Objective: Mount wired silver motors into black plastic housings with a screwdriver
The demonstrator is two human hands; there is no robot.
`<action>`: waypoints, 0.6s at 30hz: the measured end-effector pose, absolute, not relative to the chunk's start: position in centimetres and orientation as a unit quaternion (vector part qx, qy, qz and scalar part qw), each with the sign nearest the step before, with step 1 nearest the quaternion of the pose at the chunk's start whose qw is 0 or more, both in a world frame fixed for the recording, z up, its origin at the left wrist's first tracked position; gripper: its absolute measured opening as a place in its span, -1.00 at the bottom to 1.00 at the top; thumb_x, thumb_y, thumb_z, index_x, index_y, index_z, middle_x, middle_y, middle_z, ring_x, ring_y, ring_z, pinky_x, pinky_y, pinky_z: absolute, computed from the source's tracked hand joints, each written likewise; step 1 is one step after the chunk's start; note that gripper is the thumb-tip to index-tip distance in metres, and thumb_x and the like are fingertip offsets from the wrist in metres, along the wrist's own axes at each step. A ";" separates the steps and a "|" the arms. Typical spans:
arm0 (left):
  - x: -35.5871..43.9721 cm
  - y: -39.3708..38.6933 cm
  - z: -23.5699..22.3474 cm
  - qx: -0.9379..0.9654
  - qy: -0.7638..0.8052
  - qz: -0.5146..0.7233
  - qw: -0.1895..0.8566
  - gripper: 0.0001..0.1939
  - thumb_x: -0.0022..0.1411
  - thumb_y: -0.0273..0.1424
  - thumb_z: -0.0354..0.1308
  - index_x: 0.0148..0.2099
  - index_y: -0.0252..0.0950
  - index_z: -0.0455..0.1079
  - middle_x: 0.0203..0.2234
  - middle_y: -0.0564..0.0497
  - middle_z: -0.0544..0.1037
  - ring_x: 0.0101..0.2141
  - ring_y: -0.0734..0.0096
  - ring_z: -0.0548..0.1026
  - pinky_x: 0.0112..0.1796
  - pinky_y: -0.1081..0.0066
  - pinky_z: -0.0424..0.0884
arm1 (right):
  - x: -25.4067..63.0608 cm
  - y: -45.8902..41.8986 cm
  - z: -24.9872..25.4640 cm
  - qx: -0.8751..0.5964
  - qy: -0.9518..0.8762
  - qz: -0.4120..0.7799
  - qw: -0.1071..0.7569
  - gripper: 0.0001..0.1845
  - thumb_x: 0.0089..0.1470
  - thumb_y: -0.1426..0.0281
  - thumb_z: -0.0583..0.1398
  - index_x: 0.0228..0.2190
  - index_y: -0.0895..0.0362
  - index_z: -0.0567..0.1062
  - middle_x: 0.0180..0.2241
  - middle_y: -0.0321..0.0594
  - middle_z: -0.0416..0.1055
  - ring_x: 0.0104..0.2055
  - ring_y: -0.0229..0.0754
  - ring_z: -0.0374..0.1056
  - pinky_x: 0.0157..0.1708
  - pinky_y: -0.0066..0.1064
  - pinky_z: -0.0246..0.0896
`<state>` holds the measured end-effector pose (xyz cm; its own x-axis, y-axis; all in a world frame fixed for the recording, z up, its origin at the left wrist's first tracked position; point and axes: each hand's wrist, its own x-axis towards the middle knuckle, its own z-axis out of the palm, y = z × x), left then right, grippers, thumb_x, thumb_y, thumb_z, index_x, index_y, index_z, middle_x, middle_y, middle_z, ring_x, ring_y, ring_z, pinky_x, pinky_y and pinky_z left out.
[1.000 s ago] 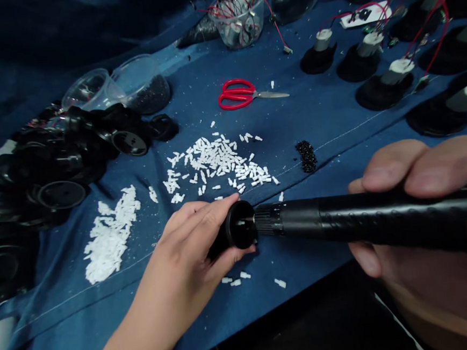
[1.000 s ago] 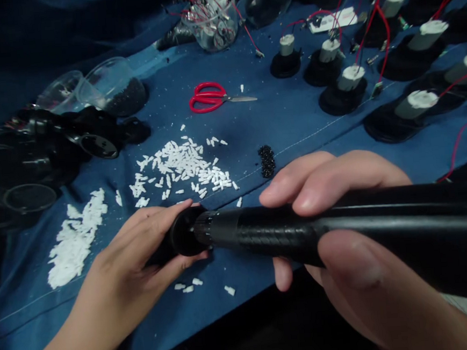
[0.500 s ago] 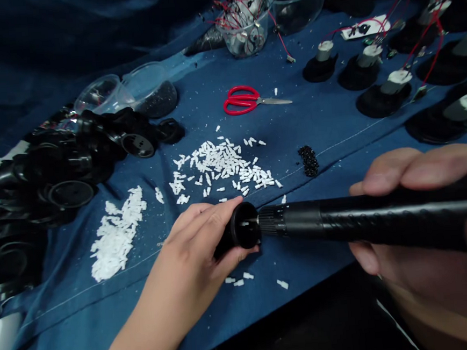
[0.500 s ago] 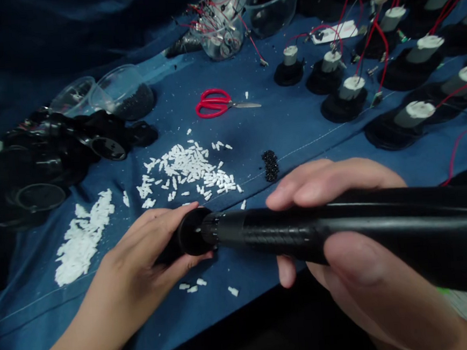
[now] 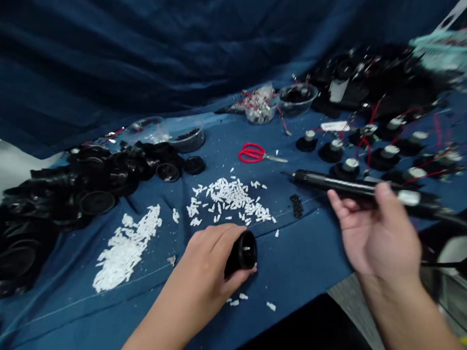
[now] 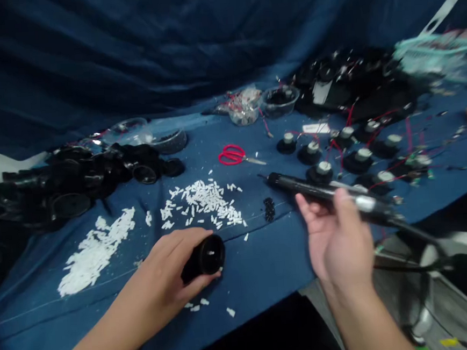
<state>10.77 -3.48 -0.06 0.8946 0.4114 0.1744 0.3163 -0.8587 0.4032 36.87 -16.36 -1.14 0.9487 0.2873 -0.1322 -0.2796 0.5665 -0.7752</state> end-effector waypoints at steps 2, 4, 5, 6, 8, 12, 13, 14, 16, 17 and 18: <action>10.6 -3.3 -0.4 0.956 0.192 0.138 0.175 -0.44 0.37 -0.28 0.32 0.33 -0.10 0.25 0.15 -0.12 0.54 0.11 0.04 0.54 0.09 0.00 0.49 | 36.0 -15.9 -1.2 -0.428 -0.009 0.187 0.884 -0.71 0.05 0.31 0.46 -0.22 0.13 0.55 -0.26 -0.32 0.57 -0.25 -0.24 0.56 0.15 -0.04 0.55; 10.4 -3.1 -0.9 0.956 0.191 0.156 0.159 -0.44 0.37 -0.26 0.33 0.33 -0.08 0.25 0.14 -0.11 0.55 0.10 0.03 0.55 0.08 0.00 0.50 | 35.4 -15.8 -1.3 -0.417 -0.007 0.229 0.880 -0.68 0.05 0.31 0.47 -0.19 0.15 0.56 -0.12 -0.22 0.60 -0.02 -0.11 0.60 0.23 -0.09 0.49; 10.3 -2.9 -1.1 0.956 0.190 0.167 0.148 -0.43 0.37 -0.24 0.33 0.33 -0.07 0.25 0.14 -0.11 0.55 0.09 0.03 0.55 0.08 0.00 0.50 | 35.1 -15.9 -1.4 -0.411 -0.005 0.252 0.876 -0.68 0.06 0.30 0.46 -0.18 0.15 0.56 -0.07 -0.17 0.61 0.07 -0.06 0.58 0.24 -0.10 0.47; 10.3 -2.7 -1.2 0.956 0.187 0.179 0.136 -0.43 0.36 -0.23 0.34 0.33 -0.07 0.25 0.13 -0.11 0.56 0.08 0.02 0.56 0.07 0.00 0.51 | 34.8 -16.0 -1.5 -0.407 -0.004 0.276 0.871 -0.67 0.09 0.28 0.44 -0.17 0.16 0.56 -0.04 -0.12 0.61 0.12 -0.03 0.56 0.25 -0.09 0.47; 10.4 -2.2 -1.4 0.957 0.177 0.201 0.108 -0.43 0.35 -0.20 0.34 0.32 -0.07 0.27 0.11 -0.11 0.58 0.05 0.02 0.58 0.05 0.00 0.52 | 34.1 -16.3 -1.7 -0.402 -0.005 0.318 0.858 -0.67 0.15 0.22 0.39 -0.13 0.16 0.55 0.01 -0.03 0.60 0.17 -0.01 0.53 0.25 -0.08 0.46; 10.7 -1.4 -0.7 0.954 0.149 0.255 0.052 -0.48 0.37 -0.19 0.31 0.29 -0.12 0.31 0.05 -0.13 0.61 -0.01 0.01 0.60 -0.01 0.03 0.53 | 32.6 -16.7 -2.1 -0.415 -0.042 0.367 0.831 -0.65 0.26 0.15 0.30 -0.06 0.13 0.53 0.06 -0.03 0.58 0.09 -0.13 0.56 0.13 -0.21 0.53; 10.7 -1.4 -0.3 0.951 0.141 0.271 0.040 -0.49 0.37 -0.19 0.30 0.29 -0.13 0.32 0.05 -0.14 0.60 -0.01 0.00 0.59 0.00 0.02 0.52 | 32.2 -16.8 -1.9 -0.423 -0.064 0.373 0.824 -0.67 0.27 0.16 0.30 -0.05 0.11 0.54 0.02 -0.07 0.60 0.01 -0.18 0.59 0.04 -0.28 0.55; 10.8 -1.4 0.3 0.947 0.136 0.289 0.030 -0.49 0.37 -0.19 0.31 0.28 -0.13 0.33 0.05 -0.15 0.59 0.00 -0.02 0.58 0.01 0.01 0.51 | 31.9 -17.0 -1.6 -0.432 -0.094 0.378 0.814 -0.69 0.27 0.18 0.30 -0.05 0.10 0.55 -0.05 -0.12 0.62 -0.10 -0.23 0.59 -0.07 -0.34 0.56; 10.7 -1.9 1.8 0.934 0.135 0.329 0.028 -0.47 0.31 -0.17 0.35 0.27 -0.07 0.37 0.07 -0.12 0.56 0.02 -0.06 0.55 0.05 -0.04 0.48 | 31.3 -17.3 -0.6 -0.451 -0.174 0.383 0.788 -0.73 0.18 0.24 0.38 -0.13 0.10 0.61 -0.20 -0.19 0.62 -0.26 -0.27 0.54 -0.21 -0.41 0.50; 10.6 -2.3 2.8 0.924 0.143 0.349 0.055 -0.44 0.26 -0.18 0.39 0.27 0.00 0.39 0.07 -0.10 0.54 0.03 -0.09 0.52 0.09 -0.08 0.45 | 31.1 -17.5 0.2 -0.457 -0.217 0.384 0.772 -0.74 0.09 0.28 0.44 -0.18 0.10 0.64 -0.24 -0.20 0.61 -0.26 -0.25 0.52 -0.19 -0.40 0.48; 10.6 -2.8 3.8 0.911 0.157 0.370 0.092 -0.41 0.20 -0.18 0.43 0.25 0.07 0.42 0.07 -0.07 0.52 0.03 -0.11 0.49 0.11 -0.12 0.42 | 30.9 -17.7 1.0 -0.462 -0.273 0.378 0.754 -0.71 0.00 0.32 0.50 -0.21 0.10 0.67 -0.22 -0.20 0.62 -0.20 -0.21 0.52 -0.11 -0.36 0.46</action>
<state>10.56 -2.84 3.78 0.6774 0.3542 0.6447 0.2180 -0.9337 0.2839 30.87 -17.71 1.01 0.5654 0.8224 0.0632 -0.3175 0.2877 -0.9035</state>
